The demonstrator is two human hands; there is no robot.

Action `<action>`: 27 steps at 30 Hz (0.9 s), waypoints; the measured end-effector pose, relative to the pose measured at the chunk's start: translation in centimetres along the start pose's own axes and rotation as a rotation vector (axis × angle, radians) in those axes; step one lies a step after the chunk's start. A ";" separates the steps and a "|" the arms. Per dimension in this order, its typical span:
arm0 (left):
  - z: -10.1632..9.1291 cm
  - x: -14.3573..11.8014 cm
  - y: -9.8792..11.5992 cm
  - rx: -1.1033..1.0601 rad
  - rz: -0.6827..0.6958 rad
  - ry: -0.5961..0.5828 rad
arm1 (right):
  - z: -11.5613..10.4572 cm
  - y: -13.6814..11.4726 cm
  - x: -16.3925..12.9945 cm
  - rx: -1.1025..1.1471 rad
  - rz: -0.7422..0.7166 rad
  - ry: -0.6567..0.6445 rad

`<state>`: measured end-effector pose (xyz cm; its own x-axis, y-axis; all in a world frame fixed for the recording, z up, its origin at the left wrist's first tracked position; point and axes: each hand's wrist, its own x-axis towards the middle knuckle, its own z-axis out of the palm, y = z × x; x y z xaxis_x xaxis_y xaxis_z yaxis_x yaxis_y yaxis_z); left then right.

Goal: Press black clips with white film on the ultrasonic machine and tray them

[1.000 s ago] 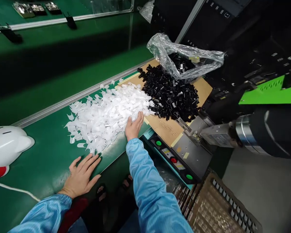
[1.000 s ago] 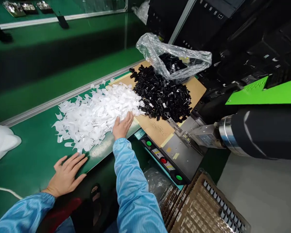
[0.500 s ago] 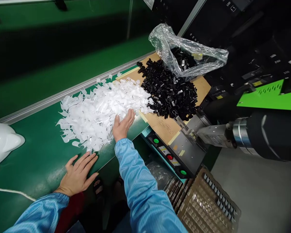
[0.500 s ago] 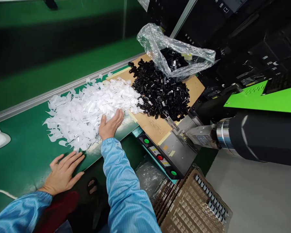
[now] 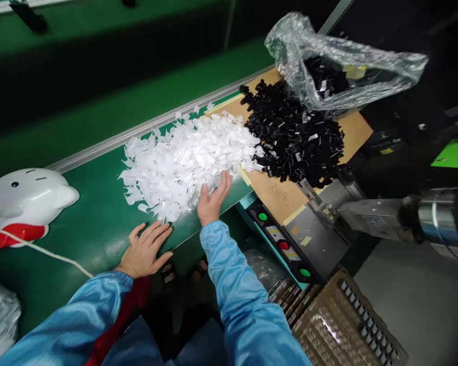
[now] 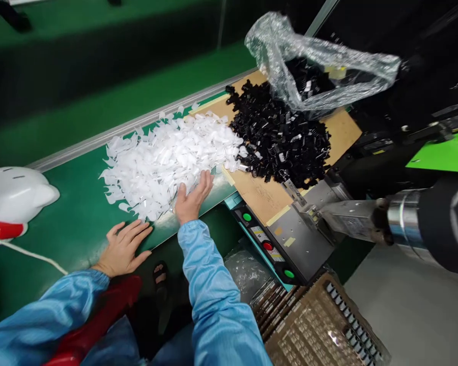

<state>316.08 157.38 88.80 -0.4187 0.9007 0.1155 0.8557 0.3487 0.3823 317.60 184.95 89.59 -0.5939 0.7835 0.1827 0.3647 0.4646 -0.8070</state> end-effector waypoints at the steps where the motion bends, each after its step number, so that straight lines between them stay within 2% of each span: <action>1: -0.1 -0.1 -0.1 -0.012 -0.014 -0.012 | -1.2 0.5 -0.8 0.010 -0.002 0.024; 3: -0.1 -0.4 -0.4 -0.041 -0.037 -0.023 | -3.7 2.2 -3.1 0.017 0.027 0.081; 5: 0.1 -0.8 -0.7 -0.066 -0.090 -0.038 | -6.0 4.4 -6.7 -0.015 0.093 0.118; 8: 0.5 -1.1 -1.1 -0.073 -0.124 -0.062 | -8.5 7.9 -14.4 -0.093 0.246 0.107; 10: 0.5 -1.2 -1.1 -0.065 -0.126 -0.069 | -9.4 9.9 -20.4 -0.093 0.386 0.051; 14: 0.4 -1.3 -1.2 -0.066 -0.120 -0.066 | -9.4 11.6 -31.5 -0.011 0.601 -0.102; 18: 0.6 -1.6 -1.3 -0.069 -0.112 -0.035 | -9.4 10.1 -39.9 0.054 0.693 -0.290; 21: 0.2 -1.7 -1.1 -0.047 -0.116 -0.019 | -9.4 8.7 -45.1 0.041 0.724 -0.525; 23: -0.4 -1.7 -0.8 -0.001 -0.080 -0.048 | -8.9 8.4 -48.1 0.001 0.747 -0.692; 27: -1.4 -1.5 -0.1 0.093 -0.035 -0.123 | -6.8 9.0 -52.7 -0.018 0.768 -0.893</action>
<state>316.23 155.62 89.93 -0.4132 0.9106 -0.0117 0.8680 0.3977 0.2973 357.06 150.69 76.54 -0.5033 0.2968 -0.8115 0.8511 0.0080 -0.5249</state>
